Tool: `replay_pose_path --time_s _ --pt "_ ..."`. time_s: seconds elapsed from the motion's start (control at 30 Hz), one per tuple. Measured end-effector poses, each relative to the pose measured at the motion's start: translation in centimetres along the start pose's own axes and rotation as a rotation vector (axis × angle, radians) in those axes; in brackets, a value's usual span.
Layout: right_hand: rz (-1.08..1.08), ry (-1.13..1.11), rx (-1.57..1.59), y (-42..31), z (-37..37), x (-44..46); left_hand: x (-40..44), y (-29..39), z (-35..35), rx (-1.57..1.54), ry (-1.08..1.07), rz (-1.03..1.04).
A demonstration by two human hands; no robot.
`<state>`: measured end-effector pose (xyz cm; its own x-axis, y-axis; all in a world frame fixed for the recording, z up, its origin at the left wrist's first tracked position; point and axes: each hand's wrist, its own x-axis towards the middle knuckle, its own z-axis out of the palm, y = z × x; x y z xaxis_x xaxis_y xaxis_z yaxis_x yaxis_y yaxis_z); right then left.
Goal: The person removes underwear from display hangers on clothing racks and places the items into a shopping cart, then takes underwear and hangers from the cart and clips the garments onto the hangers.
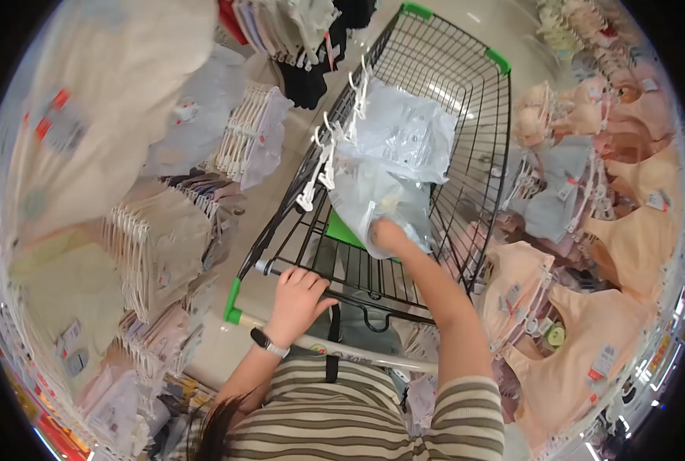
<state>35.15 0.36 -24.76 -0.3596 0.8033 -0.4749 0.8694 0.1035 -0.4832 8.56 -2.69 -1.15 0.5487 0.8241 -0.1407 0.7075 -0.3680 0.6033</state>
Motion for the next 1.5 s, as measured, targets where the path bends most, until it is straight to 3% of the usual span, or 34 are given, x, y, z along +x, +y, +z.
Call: replay_pose_path --time_s 0.07,0.13,0.2,0.3,0.4,0.53,0.6,0.73,0.8,0.9,0.97,1.03,1.1,1.2,1.3,1.33,1.4,1.5 --pt "0.225 -0.116 -0.051 2.5 1.5 3.7 0.5 0.3 -0.4 -0.016 -0.061 -0.032" --pt "0.125 -0.001 -0.104 5.7 3.3 7.5 1.0 0.2 -0.4 -0.017 -0.101 -0.061" --pt "0.303 0.015 -0.067 7.5 5.0 11.3 1.2 0.2 -0.1 -0.002 -0.116 -0.086" --pt "0.461 0.324 0.236 6.2 5.4 12.2 1.7 0.1 0.0 0.019 -0.171 -0.116" --pt "0.611 0.336 0.305 4.7 3.5 11.8 2.0 0.0 0.1 0.038 -0.223 -0.129" --pt "0.539 0.478 0.418 8.0 6.7 12.4 3.0 0.4 -0.2 0.038 -0.226 -0.139" --pt "0.597 0.418 0.549 10.0 7.9 12.6 3.0 0.4 -0.3 0.032 -0.216 -0.139" --pt "0.547 0.297 0.435 11.5 5.5 12.3 3.0 0.3 -0.1 0.018 -0.164 -0.097" --pt "0.537 0.258 0.394 9.6 1.8 9.9 2.9 0.3 -0.3 0.013 -0.152 -0.096" --pt "0.248 0.409 0.115 7.8 0.3 6.2 2.6 0.5 -0.2 -0.007 -0.097 -0.069" --pt "0.188 0.154 -0.025 5.6 -2.3 3.8 2.2 0.6 -0.3 -0.003 -0.062 -0.059" --pt "0.018 0.166 -0.132 1.1 -6.2 0.0 1.6 0.4 -0.1 -0.001 -0.009 -0.02" --pt "0.028 0.189 -0.137 -1.5 -8.8 -3.6 1.0 0.3 -0.1 0.004 0.014 0.015" --pt "0.143 0.408 -0.053 -5.2 -13.8 -9.7 0.3 0.3 -0.3 -0.052 0.142 0.075" --pt "0.179 0.796 0.098 -8.2 -17.3 -15.1 -0.6 0.7 -1.6 -0.24 0.235 0.097" --pt "0.218 0.867 0.295 -9.4 -17.8 -16.7 -1.1 0.9 -2.4 -0.328 0.171 0.079" --pt "0.289 0.987 0.703 -14.1 -19.2 -19.6 -1.7 1.0 -3.1 -0.734 0.119 0.037" --pt "0.214 1.123 0.81 -22.1 -18.0 -20.5 -3.3 1.6 -5.3 -1.313 0.007 -0.008"
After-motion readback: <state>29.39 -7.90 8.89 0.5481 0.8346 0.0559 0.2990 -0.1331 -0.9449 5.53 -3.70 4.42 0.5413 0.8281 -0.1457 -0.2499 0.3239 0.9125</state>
